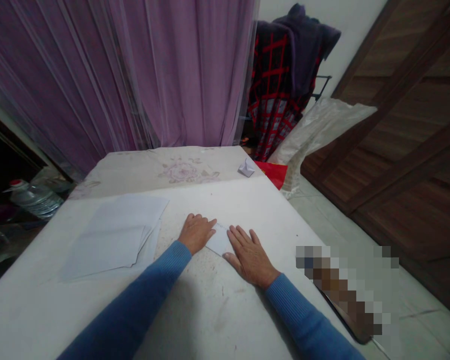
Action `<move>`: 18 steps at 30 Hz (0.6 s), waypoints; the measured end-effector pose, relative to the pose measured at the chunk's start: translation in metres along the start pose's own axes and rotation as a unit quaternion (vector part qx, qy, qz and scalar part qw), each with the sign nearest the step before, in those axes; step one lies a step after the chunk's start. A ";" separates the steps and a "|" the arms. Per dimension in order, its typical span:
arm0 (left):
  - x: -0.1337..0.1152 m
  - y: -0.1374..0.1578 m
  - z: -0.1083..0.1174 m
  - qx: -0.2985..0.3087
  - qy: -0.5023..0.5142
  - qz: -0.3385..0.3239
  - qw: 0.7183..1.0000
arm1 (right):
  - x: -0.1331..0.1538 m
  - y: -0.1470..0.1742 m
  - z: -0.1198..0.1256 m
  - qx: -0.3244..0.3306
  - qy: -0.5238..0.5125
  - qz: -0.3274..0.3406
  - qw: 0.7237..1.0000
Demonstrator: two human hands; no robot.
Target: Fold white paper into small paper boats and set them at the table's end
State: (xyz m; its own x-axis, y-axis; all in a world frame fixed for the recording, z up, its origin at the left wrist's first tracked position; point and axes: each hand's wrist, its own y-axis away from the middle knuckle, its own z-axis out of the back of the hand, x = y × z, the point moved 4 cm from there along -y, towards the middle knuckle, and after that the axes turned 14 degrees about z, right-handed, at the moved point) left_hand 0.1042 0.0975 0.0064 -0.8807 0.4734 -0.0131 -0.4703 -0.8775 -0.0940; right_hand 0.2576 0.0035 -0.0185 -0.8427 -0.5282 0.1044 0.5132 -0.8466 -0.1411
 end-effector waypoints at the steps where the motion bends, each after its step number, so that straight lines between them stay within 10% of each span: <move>1: 0.001 -0.001 -0.001 0.001 -0.001 -0.002 1.000 | 0.000 0.000 0.001 0.003 0.000 0.004 1.000; 18: 0.002 -0.001 -0.002 0.013 0.006 -0.003 1.000 | 0.014 0.012 0.005 0.014 -0.031 0.150 0.988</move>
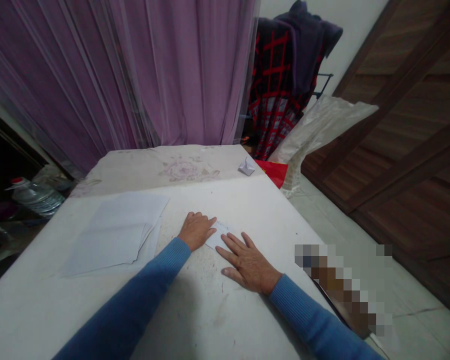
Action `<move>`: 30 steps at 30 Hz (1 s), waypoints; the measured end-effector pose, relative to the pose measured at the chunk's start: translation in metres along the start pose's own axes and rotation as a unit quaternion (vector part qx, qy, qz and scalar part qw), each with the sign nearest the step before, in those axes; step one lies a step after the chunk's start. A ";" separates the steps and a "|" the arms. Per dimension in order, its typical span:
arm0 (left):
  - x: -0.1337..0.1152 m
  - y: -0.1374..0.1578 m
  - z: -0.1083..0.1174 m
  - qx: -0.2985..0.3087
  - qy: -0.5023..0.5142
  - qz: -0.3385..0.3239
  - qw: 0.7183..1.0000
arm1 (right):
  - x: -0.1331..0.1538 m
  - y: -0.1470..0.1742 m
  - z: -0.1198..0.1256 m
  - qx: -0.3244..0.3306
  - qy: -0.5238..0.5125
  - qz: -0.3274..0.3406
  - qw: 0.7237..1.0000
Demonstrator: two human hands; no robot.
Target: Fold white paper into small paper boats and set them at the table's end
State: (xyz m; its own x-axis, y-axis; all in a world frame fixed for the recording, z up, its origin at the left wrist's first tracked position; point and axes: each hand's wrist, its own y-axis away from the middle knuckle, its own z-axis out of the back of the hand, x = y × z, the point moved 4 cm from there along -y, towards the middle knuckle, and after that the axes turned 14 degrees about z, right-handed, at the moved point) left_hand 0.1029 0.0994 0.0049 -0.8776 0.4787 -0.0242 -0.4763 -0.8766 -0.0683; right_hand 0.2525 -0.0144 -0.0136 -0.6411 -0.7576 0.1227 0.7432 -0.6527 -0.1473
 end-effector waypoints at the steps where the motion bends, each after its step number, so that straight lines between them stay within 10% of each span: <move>1: 0.000 0.000 0.000 -0.001 0.001 0.001 1.000 | 0.000 0.001 -0.001 -0.001 -0.001 0.005 1.000; 30: -0.017 0.017 -0.002 -0.078 -0.037 0.011 0.996 | -0.011 0.003 0.006 0.001 0.010 -0.066 0.998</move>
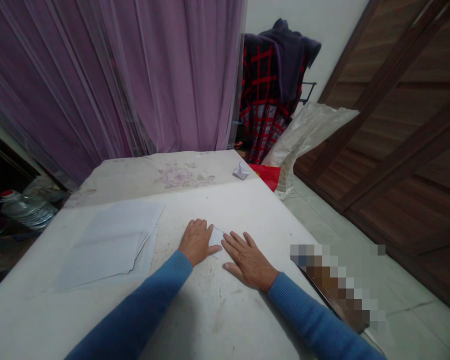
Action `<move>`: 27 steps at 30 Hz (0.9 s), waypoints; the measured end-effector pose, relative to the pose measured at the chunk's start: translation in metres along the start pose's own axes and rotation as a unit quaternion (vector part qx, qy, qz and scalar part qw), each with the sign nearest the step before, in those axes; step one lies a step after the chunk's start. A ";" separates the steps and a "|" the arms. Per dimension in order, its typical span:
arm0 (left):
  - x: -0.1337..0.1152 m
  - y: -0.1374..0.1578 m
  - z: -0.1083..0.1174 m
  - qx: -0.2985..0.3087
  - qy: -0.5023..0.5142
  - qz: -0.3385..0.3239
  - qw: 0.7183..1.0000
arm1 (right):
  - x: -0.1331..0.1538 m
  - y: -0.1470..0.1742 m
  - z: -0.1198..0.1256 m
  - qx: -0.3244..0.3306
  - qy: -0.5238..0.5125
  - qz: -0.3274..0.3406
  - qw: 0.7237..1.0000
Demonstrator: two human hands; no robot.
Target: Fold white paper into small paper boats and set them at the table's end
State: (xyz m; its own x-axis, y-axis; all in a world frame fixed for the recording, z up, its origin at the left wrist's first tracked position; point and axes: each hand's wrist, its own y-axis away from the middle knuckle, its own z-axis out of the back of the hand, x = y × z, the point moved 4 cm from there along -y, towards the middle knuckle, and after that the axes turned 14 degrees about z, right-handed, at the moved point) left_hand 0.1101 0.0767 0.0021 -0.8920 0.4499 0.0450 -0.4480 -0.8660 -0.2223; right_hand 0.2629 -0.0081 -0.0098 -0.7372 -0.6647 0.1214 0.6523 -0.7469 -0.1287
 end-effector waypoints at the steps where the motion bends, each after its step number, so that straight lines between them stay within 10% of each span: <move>1: 0.000 0.001 -0.003 -0.010 0.006 -0.002 1.000 | 0.000 0.000 0.000 -0.002 0.002 -0.003 1.000; 27: -0.009 0.017 -0.022 0.093 0.083 -0.039 0.991 | -0.002 0.004 -0.003 -0.037 -0.012 -0.048 0.998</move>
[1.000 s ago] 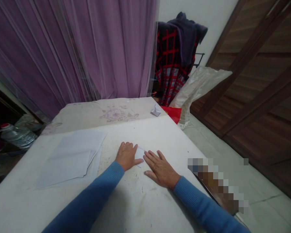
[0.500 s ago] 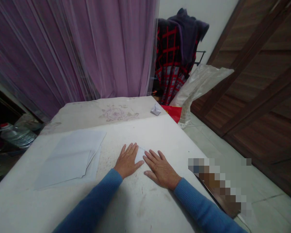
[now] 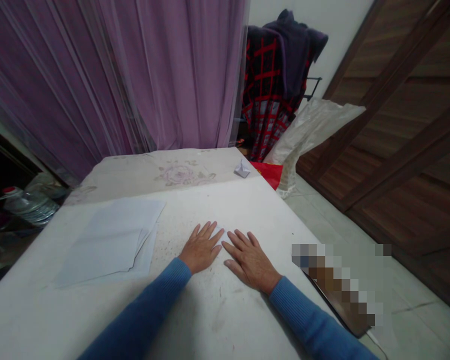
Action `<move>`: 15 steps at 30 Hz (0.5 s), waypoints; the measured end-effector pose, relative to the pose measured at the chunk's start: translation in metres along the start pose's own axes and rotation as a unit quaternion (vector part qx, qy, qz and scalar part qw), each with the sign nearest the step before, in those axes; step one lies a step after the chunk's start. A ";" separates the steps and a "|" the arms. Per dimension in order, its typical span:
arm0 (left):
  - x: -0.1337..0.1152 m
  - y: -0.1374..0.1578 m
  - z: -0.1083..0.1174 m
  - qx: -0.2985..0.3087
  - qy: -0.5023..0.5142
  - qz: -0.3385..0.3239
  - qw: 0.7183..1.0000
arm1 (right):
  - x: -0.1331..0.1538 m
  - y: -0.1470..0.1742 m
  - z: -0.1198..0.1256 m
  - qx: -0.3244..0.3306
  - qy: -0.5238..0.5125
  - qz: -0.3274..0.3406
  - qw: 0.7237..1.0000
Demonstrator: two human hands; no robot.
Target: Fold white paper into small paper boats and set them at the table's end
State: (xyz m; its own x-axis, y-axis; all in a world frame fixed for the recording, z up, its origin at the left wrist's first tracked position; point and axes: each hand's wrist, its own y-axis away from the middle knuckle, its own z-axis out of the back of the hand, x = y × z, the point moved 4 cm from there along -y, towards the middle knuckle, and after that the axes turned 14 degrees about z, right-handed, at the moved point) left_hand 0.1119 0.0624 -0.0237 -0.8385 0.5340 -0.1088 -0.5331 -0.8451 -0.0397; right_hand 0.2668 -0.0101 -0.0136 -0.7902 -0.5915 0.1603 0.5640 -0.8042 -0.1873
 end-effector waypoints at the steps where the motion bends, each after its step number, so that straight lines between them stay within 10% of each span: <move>1: 0.000 0.002 -0.001 -0.011 0.000 -0.001 1.000 | -0.001 0.000 0.000 -0.003 -0.005 -0.003 1.000; 15: -0.006 0.043 -0.007 0.000 0.007 -0.020 1.000 | -0.001 0.000 0.005 -0.018 -0.042 -0.027 0.999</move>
State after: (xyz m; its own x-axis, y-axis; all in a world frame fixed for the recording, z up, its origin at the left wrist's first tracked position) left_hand 0.0946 0.0228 -0.0321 -0.8150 0.5667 -0.1210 -0.5658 -0.8233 -0.0449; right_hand 0.2687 -0.0098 -0.0087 -0.7958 -0.5506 0.2521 0.5102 -0.8339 -0.2106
